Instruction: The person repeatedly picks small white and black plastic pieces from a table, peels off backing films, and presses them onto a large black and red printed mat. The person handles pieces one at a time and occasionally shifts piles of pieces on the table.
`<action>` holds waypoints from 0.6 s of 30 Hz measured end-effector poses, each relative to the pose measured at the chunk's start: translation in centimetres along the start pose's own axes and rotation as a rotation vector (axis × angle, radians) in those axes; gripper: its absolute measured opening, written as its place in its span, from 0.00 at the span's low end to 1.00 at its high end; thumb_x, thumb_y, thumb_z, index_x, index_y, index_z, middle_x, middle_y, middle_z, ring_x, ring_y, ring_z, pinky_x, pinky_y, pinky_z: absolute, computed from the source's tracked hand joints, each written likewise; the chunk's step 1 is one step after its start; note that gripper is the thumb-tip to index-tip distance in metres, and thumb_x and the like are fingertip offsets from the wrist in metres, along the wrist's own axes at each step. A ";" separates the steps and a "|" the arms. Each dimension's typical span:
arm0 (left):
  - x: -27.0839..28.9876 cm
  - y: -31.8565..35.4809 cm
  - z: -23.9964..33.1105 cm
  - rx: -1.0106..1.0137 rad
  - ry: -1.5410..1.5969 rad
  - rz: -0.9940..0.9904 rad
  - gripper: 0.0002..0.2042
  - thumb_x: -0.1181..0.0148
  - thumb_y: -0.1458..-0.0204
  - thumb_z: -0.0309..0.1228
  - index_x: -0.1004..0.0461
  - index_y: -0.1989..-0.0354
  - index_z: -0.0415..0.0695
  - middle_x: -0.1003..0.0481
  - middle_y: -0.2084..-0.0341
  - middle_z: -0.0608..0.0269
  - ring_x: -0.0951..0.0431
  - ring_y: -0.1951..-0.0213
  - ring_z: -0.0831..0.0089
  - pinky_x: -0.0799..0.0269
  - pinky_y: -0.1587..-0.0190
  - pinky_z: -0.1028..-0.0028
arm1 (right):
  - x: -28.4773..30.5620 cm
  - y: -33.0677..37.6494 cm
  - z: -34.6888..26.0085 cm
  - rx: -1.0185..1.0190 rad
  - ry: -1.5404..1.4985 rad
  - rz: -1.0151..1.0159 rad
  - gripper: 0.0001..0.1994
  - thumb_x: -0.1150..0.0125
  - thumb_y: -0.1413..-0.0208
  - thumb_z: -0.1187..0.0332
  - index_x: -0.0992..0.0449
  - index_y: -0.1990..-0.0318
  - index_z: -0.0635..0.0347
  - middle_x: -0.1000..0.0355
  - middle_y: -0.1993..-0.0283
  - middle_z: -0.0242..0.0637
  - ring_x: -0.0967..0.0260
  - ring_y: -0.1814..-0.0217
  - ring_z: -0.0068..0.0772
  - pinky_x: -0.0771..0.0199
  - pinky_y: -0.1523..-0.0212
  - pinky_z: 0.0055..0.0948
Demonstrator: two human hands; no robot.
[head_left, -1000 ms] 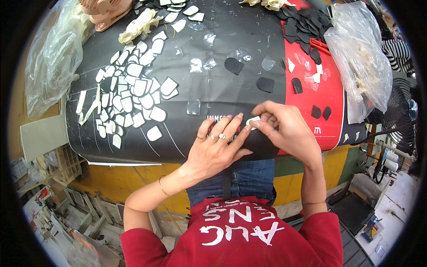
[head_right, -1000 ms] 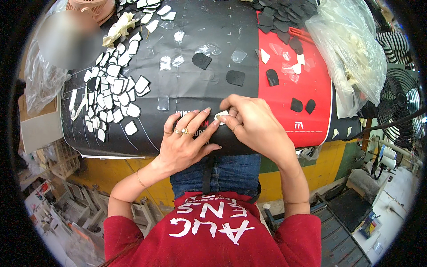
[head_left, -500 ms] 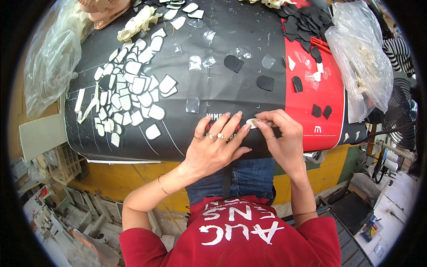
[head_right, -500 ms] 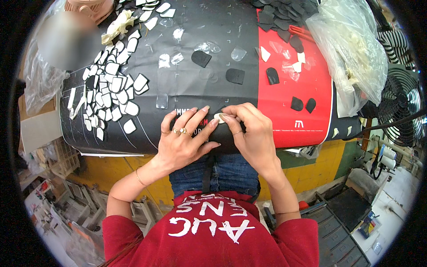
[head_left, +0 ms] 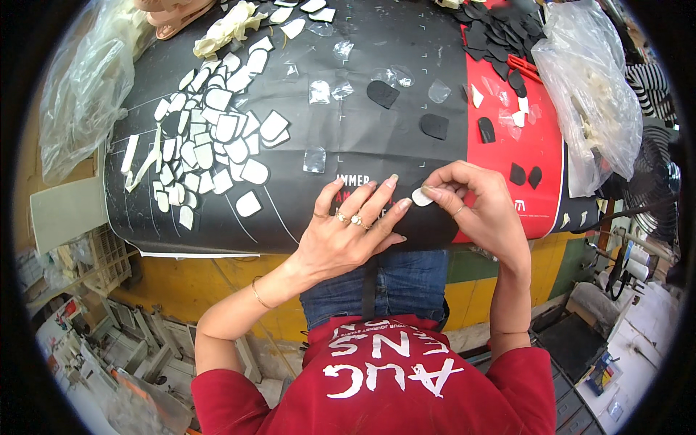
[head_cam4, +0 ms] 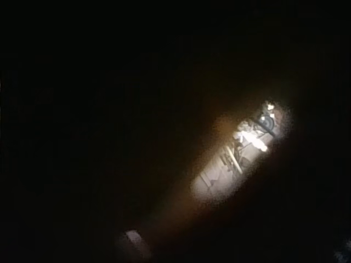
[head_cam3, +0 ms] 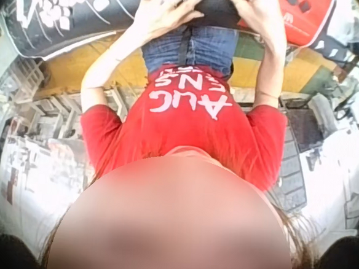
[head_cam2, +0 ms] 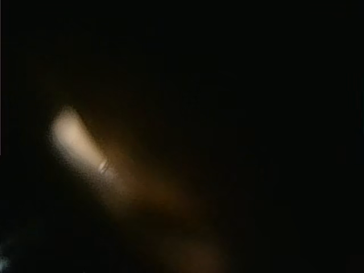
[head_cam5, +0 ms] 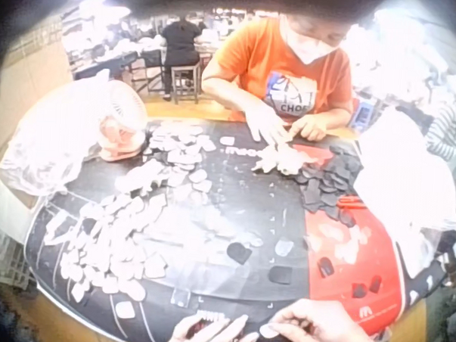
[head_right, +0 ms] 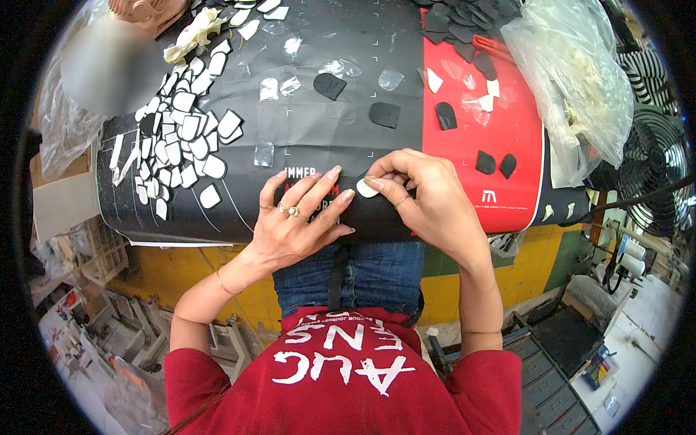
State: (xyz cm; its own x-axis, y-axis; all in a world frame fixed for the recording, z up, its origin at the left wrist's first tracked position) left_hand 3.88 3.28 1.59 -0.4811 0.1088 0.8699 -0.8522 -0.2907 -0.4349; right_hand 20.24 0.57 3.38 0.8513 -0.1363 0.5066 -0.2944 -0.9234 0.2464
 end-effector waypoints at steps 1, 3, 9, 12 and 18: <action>-0.1 0.1 -0.1 0.016 0.012 -0.008 0.28 0.29 0.56 0.49 0.23 0.44 0.57 0.26 0.43 0.64 0.26 0.47 0.69 0.47 0.33 0.55 | -0.3 -0.1 0.2 -0.026 0.005 -0.017 0.05 0.34 0.44 0.74 0.19 0.62 0.67 0.22 0.69 0.35 0.30 0.70 0.22 0.29 0.66 0.23; 0.1 0.1 0.1 -0.012 0.009 0.014 0.26 0.29 0.55 0.48 0.22 0.46 0.55 0.25 0.44 0.64 0.26 0.47 0.69 0.45 0.34 0.55 | -0.6 -0.2 0.1 -0.015 0.023 -0.022 0.05 0.33 0.44 0.74 0.19 0.62 0.66 0.22 0.69 0.34 0.31 0.71 0.21 0.30 0.68 0.23; -0.1 0.0 0.3 -0.036 0.008 0.013 0.23 0.30 0.55 0.47 0.20 0.50 0.53 0.25 0.46 0.63 0.26 0.46 0.68 0.40 0.36 0.55 | -0.9 -0.4 0.2 0.004 0.073 -0.040 0.05 0.33 0.45 0.74 0.20 0.63 0.66 0.23 0.71 0.33 0.32 0.73 0.20 0.32 0.70 0.23; -0.2 0.0 0.3 -0.038 0.001 0.006 0.23 0.30 0.54 0.47 0.20 0.50 0.53 0.24 0.47 0.64 0.26 0.46 0.68 0.40 0.36 0.55 | -1.1 -0.5 0.2 0.007 0.083 -0.050 0.05 0.34 0.44 0.74 0.20 0.63 0.66 0.23 0.71 0.33 0.33 0.74 0.20 0.33 0.71 0.24; -0.2 0.0 0.4 -0.032 -0.007 0.002 0.22 0.30 0.54 0.47 0.20 0.50 0.53 0.25 0.47 0.64 0.26 0.45 0.68 0.40 0.36 0.54 | -1.2 -0.5 0.3 -0.008 0.072 -0.038 0.05 0.34 0.44 0.74 0.20 0.63 0.67 0.23 0.71 0.33 0.33 0.74 0.21 0.33 0.71 0.24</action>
State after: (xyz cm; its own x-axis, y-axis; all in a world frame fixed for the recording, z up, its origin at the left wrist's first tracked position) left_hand 4.09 2.89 1.52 -0.4817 0.1014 0.8705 -0.8573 -0.2604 -0.4441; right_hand 19.54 1.11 2.38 0.8288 -0.0746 0.5546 -0.2658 -0.9246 0.2729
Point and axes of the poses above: each hand's wrist, its own y-axis away from the middle knuckle, its own x-axis out of the back of the hand, z = x × y, the point moved 9 cm from there along -y, towards the middle knuckle
